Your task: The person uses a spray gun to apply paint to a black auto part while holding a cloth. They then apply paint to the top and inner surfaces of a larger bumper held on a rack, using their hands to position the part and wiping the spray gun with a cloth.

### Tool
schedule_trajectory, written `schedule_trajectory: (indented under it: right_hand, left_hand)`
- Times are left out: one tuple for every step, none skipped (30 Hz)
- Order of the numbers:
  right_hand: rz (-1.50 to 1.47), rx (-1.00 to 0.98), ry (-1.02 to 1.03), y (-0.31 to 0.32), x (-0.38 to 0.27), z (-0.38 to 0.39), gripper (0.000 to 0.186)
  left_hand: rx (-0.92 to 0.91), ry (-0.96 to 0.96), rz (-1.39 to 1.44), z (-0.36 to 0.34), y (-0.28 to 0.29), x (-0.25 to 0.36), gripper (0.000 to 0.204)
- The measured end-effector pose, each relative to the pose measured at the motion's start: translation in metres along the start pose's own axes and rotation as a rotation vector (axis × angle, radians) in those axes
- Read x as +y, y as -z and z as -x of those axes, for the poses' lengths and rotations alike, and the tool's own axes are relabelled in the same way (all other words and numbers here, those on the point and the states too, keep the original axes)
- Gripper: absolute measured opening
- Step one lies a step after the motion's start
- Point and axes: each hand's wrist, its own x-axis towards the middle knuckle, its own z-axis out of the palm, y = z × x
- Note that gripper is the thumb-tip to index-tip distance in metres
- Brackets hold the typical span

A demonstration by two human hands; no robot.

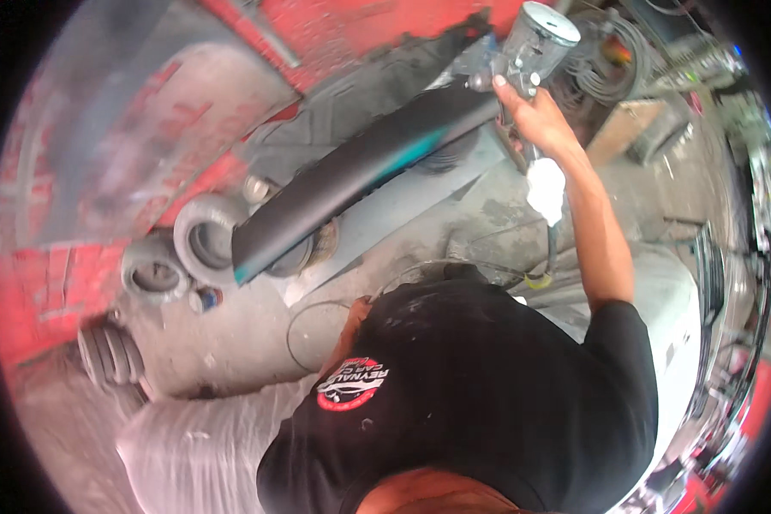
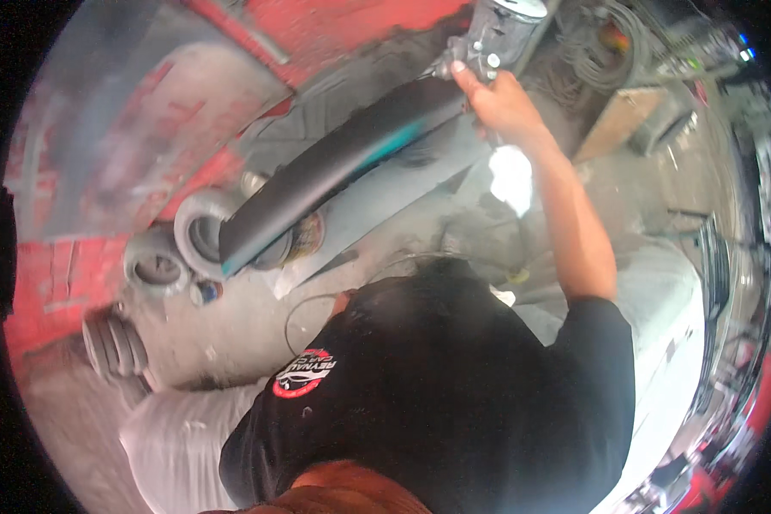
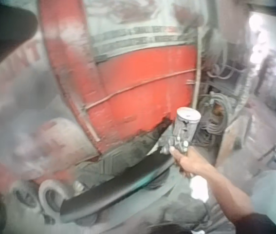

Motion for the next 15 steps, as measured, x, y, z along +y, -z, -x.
schedule_trajectory:
  right_hand:
    - [0.001, -0.112, 0.023, -0.021, -0.018, 0.011, 0.058]
    - [0.009, -0.193, 0.041, -0.04, -0.028, 0.022, 0.059]
    - [-0.004, -0.342, 0.06, -0.056, -0.034, 0.028, 0.062]
    - [-0.003, -0.414, 0.003, -0.076, -0.042, 0.035, 0.063]
    - [-0.051, -0.553, 0.063, -0.096, -0.043, 0.036, 0.062]
    - [-0.073, -0.628, 0.076, -0.124, -0.056, 0.045, 0.059]
    - [-0.111, -0.692, 0.069, -0.142, -0.066, 0.055, 0.057]
    - [-0.217, -0.78, 0.057, -0.156, -0.079, 0.065, 0.051]
    - [-0.26, -0.918, 0.036, -0.164, -0.088, 0.068, 0.051]
    - [-0.303, -1.057, 0.014, -0.171, -0.093, 0.068, 0.051]
    - [-0.302, -1.069, 0.013, -0.178, -0.093, 0.067, 0.051]
    - [-0.27, -1.016, 0.047, -0.184, -0.091, 0.068, 0.052]
    - [-0.241, -0.956, 0.08, -0.188, -0.089, 0.07, 0.052]
    - [-0.12, -0.834, 0.149, -0.178, -0.097, 0.075, 0.056]
    - [0.057, -0.738, 0.138, -0.18, -0.095, 0.072, 0.059]
  left_hand:
    - [-0.064, -0.283, -0.118, 0.01, -0.007, -0.015, 0.038]
    - [-0.038, -0.268, -0.108, 0.012, -0.009, -0.008, 0.038]
    - [-0.009, 0.084, 0.061, 0.009, -0.007, 0.016, 0.038]
    - [0.006, 0.436, 0.227, 0.013, -0.001, 0.037, 0.037]
    - [0.005, 0.439, 0.229, 0.024, 0.006, 0.046, 0.037]
    - [0.047, 0.497, 0.263, 0.034, 0.003, 0.047, 0.038]
    - [0.075, 0.552, 0.284, 0.04, 0.003, 0.048, 0.039]
    - [0.082, 0.572, 0.286, 0.05, 0.0, 0.042, 0.039]
    - [0.074, 0.578, 0.274, 0.061, -0.009, 0.028, 0.039]
    - [0.069, 0.583, 0.263, 0.073, -0.02, 0.012, 0.04]
    - [0.058, 0.584, 0.248, 0.082, -0.032, -0.005, 0.04]
    - [0.044, 0.582, 0.239, 0.089, -0.043, -0.019, 0.04]
    - [0.033, 0.579, 0.227, 0.094, -0.051, -0.031, 0.04]
    - [0.02, 0.58, 0.217, 0.098, -0.055, -0.04, 0.04]
    - [0.019, 0.574, 0.217, 0.101, -0.064, -0.049, 0.041]
